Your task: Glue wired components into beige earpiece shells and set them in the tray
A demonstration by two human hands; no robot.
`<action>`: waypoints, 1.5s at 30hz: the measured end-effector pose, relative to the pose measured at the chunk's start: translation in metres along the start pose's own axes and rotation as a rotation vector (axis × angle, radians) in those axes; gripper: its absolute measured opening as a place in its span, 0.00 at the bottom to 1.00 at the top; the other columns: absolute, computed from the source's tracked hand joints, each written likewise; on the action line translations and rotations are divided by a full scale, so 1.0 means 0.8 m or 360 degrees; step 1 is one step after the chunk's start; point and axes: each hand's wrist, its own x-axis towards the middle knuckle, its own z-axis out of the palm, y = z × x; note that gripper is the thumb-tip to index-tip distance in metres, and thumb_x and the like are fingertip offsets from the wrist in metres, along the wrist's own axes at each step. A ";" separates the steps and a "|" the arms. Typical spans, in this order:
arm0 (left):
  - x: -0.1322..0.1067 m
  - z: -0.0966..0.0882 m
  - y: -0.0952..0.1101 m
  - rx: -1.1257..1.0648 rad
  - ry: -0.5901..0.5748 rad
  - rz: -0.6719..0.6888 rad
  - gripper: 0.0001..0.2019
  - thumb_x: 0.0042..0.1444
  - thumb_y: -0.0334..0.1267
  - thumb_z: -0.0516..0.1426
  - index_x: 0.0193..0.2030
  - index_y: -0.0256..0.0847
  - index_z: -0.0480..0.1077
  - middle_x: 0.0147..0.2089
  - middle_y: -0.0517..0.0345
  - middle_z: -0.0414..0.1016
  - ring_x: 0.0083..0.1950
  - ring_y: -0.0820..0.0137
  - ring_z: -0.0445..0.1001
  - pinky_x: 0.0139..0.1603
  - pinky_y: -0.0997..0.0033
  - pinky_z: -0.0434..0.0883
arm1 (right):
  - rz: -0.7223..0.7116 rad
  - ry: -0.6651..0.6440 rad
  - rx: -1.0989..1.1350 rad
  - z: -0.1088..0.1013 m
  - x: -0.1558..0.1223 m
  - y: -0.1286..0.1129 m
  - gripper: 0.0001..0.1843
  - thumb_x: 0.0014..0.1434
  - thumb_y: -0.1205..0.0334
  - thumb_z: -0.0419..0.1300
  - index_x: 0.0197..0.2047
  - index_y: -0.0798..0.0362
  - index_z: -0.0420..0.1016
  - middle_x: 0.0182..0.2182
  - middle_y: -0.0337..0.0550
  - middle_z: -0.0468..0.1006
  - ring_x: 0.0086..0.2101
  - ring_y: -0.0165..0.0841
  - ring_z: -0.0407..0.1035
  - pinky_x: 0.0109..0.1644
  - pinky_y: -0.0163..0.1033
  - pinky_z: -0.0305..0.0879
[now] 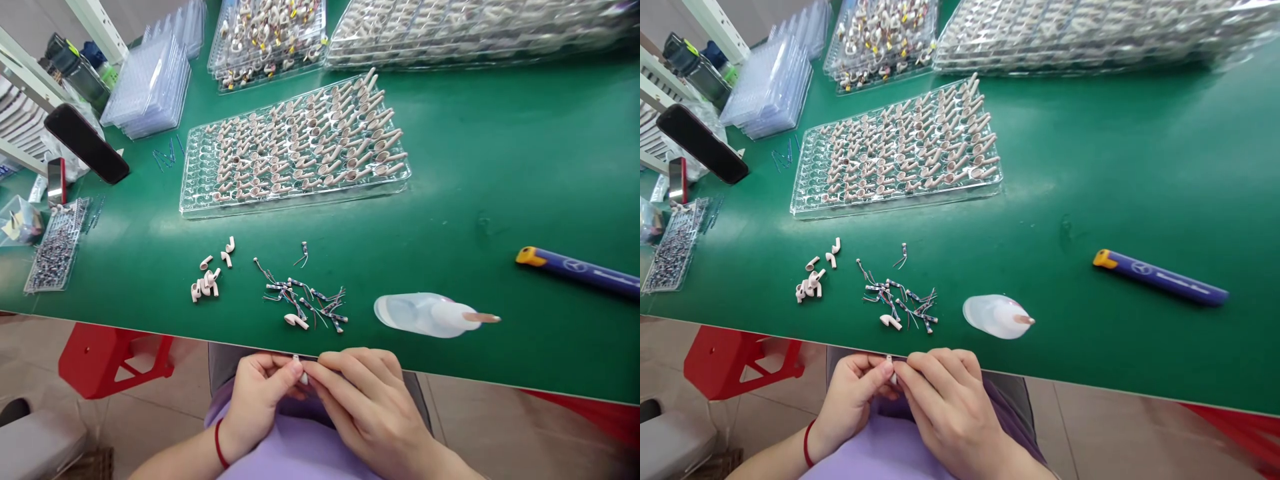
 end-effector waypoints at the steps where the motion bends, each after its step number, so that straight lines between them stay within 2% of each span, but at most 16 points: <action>1: 0.000 0.000 0.000 0.0003 -0.0002 0.0010 0.18 0.44 0.49 0.68 0.29 0.33 0.79 0.28 0.52 0.80 0.25 0.74 0.73 0.30 0.74 0.72 | 0.0004 0.0005 0.0003 0.000 0.000 0.000 0.10 0.62 0.72 0.55 0.39 0.53 0.77 0.31 0.43 0.78 0.32 0.33 0.66 0.37 0.42 0.56; 20: 0.003 0.001 0.007 0.0023 -0.0035 0.0047 0.15 0.45 0.47 0.68 0.26 0.35 0.79 0.26 0.54 0.78 0.24 0.73 0.72 0.29 0.74 0.71 | 0.0051 0.0036 0.0033 0.002 0.001 -0.003 0.10 0.62 0.73 0.54 0.39 0.54 0.76 0.30 0.43 0.78 0.31 0.33 0.66 0.36 0.42 0.55; 24: 0.002 -0.001 0.009 0.0010 -0.0059 0.0052 0.14 0.46 0.45 0.68 0.25 0.35 0.78 0.25 0.55 0.78 0.24 0.73 0.72 0.29 0.74 0.70 | 0.0039 0.0001 0.0081 -0.004 0.005 -0.002 0.10 0.63 0.72 0.54 0.39 0.54 0.76 0.30 0.43 0.77 0.31 0.32 0.66 0.36 0.41 0.55; 32: -0.018 -0.002 0.042 0.0177 -0.0434 -0.0099 0.11 0.49 0.44 0.66 0.29 0.37 0.80 0.27 0.55 0.79 0.28 0.73 0.72 0.33 0.74 0.70 | 0.0051 -0.0257 0.0390 -0.038 0.016 0.010 0.13 0.63 0.75 0.53 0.46 0.53 0.73 0.33 0.44 0.74 0.33 0.31 0.66 0.35 0.37 0.64; 38: -0.024 0.002 0.048 0.0234 -0.0501 -0.0148 0.13 0.48 0.46 0.67 0.29 0.36 0.81 0.25 0.55 0.78 0.28 0.73 0.71 0.33 0.73 0.68 | 0.0052 -0.0393 0.0472 -0.043 0.017 0.009 0.15 0.63 0.76 0.51 0.43 0.50 0.74 0.33 0.42 0.75 0.33 0.30 0.66 0.35 0.36 0.65; 41: -0.025 0.003 0.045 0.0346 -0.0487 -0.0074 0.12 0.48 0.45 0.66 0.31 0.35 0.81 0.27 0.53 0.79 0.27 0.73 0.70 0.31 0.75 0.66 | 0.0054 -0.0401 0.0510 -0.042 0.017 0.007 0.14 0.62 0.77 0.51 0.41 0.51 0.74 0.32 0.42 0.74 0.32 0.29 0.66 0.34 0.35 0.65; 45: -0.030 0.005 0.046 0.0580 -0.0432 0.0145 0.09 0.51 0.40 0.64 0.30 0.34 0.81 0.28 0.51 0.80 0.28 0.72 0.70 0.31 0.75 0.67 | 0.0065 -0.0384 0.0539 -0.041 0.015 0.004 0.13 0.61 0.78 0.51 0.39 0.53 0.73 0.31 0.43 0.73 0.32 0.30 0.66 0.34 0.35 0.66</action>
